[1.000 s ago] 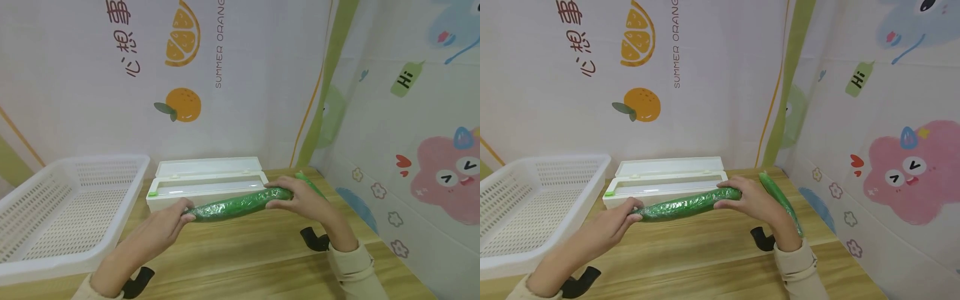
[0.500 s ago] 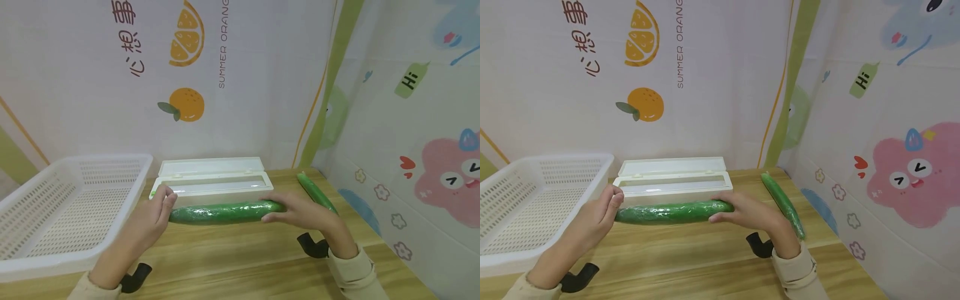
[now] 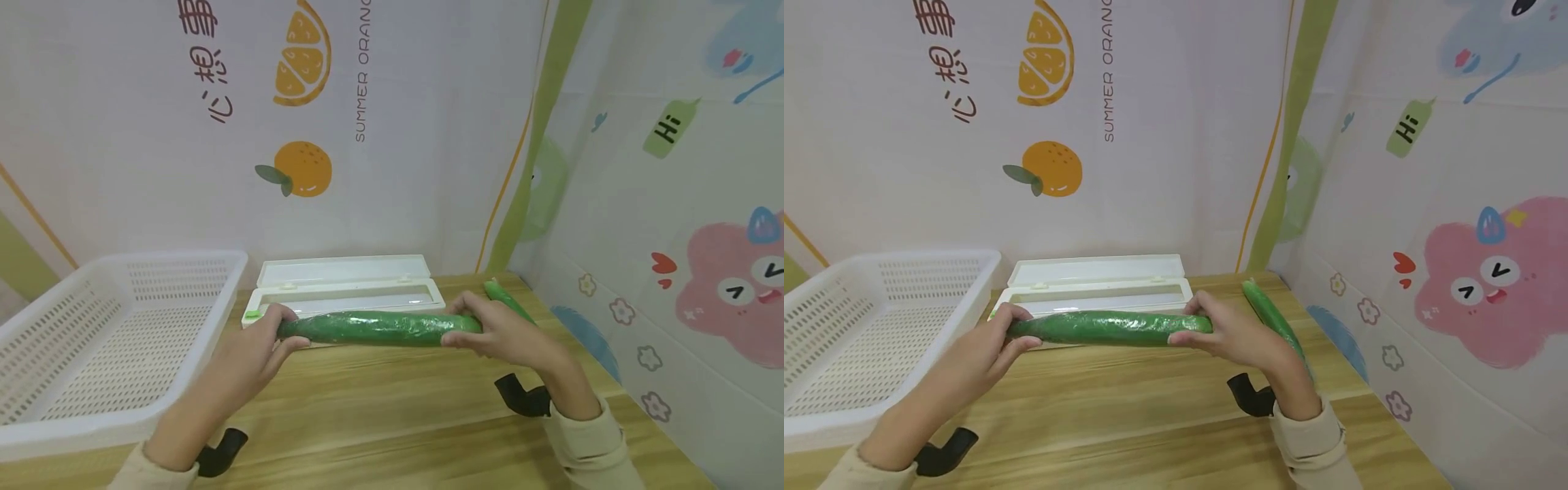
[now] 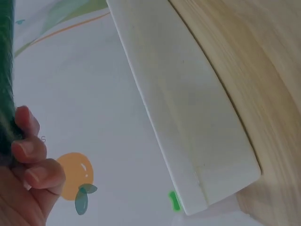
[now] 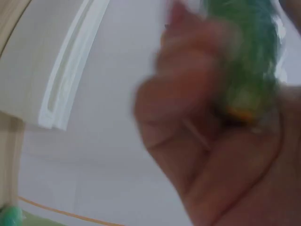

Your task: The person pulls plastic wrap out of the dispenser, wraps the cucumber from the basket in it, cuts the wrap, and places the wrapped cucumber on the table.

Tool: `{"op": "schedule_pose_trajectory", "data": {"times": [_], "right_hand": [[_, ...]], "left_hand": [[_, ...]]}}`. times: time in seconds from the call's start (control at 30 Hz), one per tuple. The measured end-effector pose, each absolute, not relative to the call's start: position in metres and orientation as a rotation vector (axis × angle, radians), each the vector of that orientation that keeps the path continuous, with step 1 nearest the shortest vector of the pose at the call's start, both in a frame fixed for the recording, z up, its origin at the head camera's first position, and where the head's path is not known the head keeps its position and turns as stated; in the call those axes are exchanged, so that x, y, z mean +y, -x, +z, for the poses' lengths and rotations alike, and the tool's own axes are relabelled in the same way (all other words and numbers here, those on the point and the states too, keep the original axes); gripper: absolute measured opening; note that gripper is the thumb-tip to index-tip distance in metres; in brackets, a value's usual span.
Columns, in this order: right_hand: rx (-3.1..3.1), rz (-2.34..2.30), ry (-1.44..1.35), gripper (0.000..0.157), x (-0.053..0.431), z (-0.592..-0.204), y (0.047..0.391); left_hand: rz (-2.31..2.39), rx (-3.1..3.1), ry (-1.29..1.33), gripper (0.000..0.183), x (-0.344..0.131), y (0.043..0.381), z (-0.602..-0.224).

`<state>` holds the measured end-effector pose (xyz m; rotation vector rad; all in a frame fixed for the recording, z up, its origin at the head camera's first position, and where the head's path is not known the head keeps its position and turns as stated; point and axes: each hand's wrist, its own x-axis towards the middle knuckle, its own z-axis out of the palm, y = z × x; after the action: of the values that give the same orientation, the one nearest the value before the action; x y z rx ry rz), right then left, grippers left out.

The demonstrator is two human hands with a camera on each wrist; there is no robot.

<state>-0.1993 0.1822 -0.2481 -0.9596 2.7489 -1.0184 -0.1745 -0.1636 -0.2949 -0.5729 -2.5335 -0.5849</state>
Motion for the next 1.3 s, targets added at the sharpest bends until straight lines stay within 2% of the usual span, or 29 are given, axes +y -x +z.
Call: {"op": "schedule_pose_trajectory", "data": {"times": [0.1, 0.27, 0.5, 0.73, 0.9, 1.0, 1.13, 1.3], "right_hand": [[2.866, -0.878, 1.006, 0.041, 0.18, -0.249, 0.197], [2.948, -0.696, 1.084, 0.029, 0.177, -0.25, 0.196], [3.033, -0.623, 1.096, 0.026, 0.188, -0.25, 0.2], [3.15, -0.738, 0.694, 0.043, 0.216, -0.249, 0.212], [3.167, -0.716, 0.327, 0.035, 0.23, -0.265, 0.227], [3.15, -0.658, 0.104, 0.036, 0.235, -0.281, 0.237], [3.134, -0.527, -0.043, 0.043, 0.238, -0.301, 0.247], [3.098, -0.43, -0.08, 0.043, 0.239, -0.312, 0.251]], "left_hand": [[-0.577, -2.499, 0.541, 0.031, -0.16, 0.175, -0.296], [-0.519, -2.223, 0.687, 0.026, -0.159, 0.182, -0.302], [-0.479, -2.078, 0.729, 0.052, -0.158, 0.187, -0.303], [-0.531, -2.173, 0.685, 0.043, -0.16, 0.186, -0.303], [-0.533, -2.384, 0.663, 0.041, -0.16, 0.183, -0.303], [-0.537, -2.483, 0.658, 0.04, -0.159, 0.181, -0.303], [-0.529, -2.564, 0.663, 0.04, -0.159, 0.18, -0.305], [-0.543, -2.622, 0.67, 0.041, -0.157, 0.179, -0.307]]}}
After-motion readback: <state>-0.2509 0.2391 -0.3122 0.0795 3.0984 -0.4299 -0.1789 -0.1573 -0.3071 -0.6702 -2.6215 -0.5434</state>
